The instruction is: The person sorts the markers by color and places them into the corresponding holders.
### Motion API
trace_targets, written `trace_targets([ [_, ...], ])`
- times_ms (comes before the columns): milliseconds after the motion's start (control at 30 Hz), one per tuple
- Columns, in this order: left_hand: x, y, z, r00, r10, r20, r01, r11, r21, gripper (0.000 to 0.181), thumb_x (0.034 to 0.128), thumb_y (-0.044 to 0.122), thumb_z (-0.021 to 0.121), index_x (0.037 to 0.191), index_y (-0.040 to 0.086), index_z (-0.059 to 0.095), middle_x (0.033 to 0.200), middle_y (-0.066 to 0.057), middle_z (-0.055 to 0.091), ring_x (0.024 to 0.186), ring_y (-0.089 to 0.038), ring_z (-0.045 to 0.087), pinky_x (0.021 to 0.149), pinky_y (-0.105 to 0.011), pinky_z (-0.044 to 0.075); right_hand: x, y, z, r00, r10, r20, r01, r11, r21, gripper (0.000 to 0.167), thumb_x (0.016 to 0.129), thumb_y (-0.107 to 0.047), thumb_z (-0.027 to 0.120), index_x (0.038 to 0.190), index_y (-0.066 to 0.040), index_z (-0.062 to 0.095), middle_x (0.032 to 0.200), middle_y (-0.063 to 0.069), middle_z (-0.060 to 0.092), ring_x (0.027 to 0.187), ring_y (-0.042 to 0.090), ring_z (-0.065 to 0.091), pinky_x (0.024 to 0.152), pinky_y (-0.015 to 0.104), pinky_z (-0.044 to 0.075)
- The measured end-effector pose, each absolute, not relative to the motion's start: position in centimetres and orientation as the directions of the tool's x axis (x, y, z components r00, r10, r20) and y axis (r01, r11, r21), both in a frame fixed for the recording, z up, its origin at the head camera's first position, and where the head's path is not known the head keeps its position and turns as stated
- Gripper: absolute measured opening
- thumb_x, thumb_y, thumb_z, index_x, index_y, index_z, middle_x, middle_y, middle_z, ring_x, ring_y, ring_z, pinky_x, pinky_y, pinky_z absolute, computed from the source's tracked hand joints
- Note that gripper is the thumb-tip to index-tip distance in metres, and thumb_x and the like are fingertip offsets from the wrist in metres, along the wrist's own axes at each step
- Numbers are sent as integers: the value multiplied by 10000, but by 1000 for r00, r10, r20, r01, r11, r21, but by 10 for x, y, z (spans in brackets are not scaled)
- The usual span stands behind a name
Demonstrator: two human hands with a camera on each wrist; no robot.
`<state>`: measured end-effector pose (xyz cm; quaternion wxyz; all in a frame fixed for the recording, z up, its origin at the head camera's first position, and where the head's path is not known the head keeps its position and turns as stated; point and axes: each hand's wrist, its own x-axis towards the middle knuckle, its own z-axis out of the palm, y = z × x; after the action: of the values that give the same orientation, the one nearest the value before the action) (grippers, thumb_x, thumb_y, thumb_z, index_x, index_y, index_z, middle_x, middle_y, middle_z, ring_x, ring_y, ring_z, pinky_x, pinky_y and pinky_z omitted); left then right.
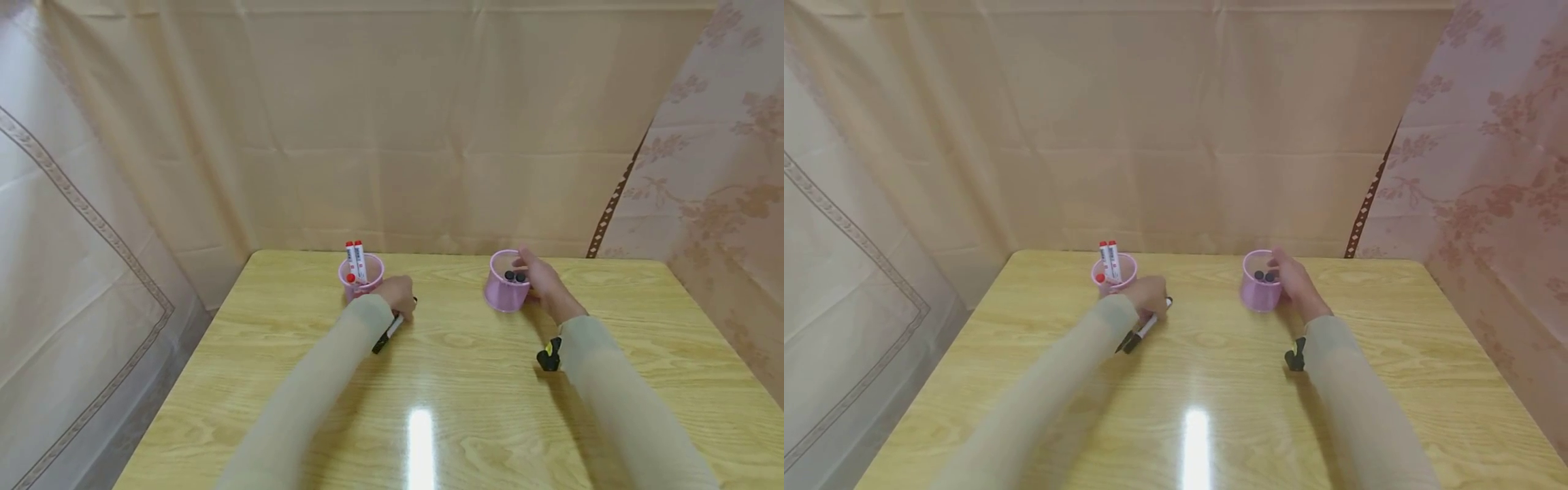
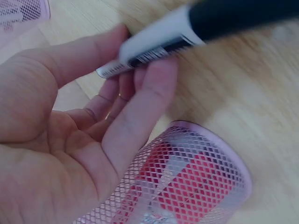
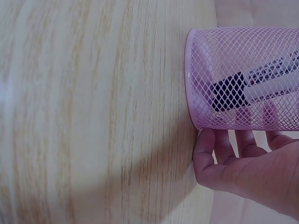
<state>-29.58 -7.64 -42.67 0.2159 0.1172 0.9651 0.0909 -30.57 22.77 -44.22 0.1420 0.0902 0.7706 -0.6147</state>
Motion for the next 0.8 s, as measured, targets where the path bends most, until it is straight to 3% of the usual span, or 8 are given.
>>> trace_targets([
  [133,-297,-80,-428,-874,241,-423,130,952,276,226,804,81,825,829,23,608,695,-55,580,502,-128,511,437,-203,422,-306,228,-443,-942,-31,-333,317,231,-920,813,1051,-628,191,1512,31,307,1591,262,283,1400,406,325,1041,492,399],
  [467,-295,-78,-425,-880,234,-412,145,961,237,212,813,77,800,902,13,619,757,-72,599,507,-123,499,447,-202,415,-306,228,-443,-943,-15,-333,321,234,-918,825,1044,-644,202,1514,25,312,1592,251,294,1362,378,357,965,441,430],
  [800,-296,-79,-424,-869,223,-441,111,958,266,209,837,88,797,929,5,630,762,-78,604,538,-135,519,459,-205,423,-306,227,-443,-949,-48,-310,291,239,-926,862,1035,-663,194,1522,42,292,1610,269,242,1447,441,262,1110,578,339],
])
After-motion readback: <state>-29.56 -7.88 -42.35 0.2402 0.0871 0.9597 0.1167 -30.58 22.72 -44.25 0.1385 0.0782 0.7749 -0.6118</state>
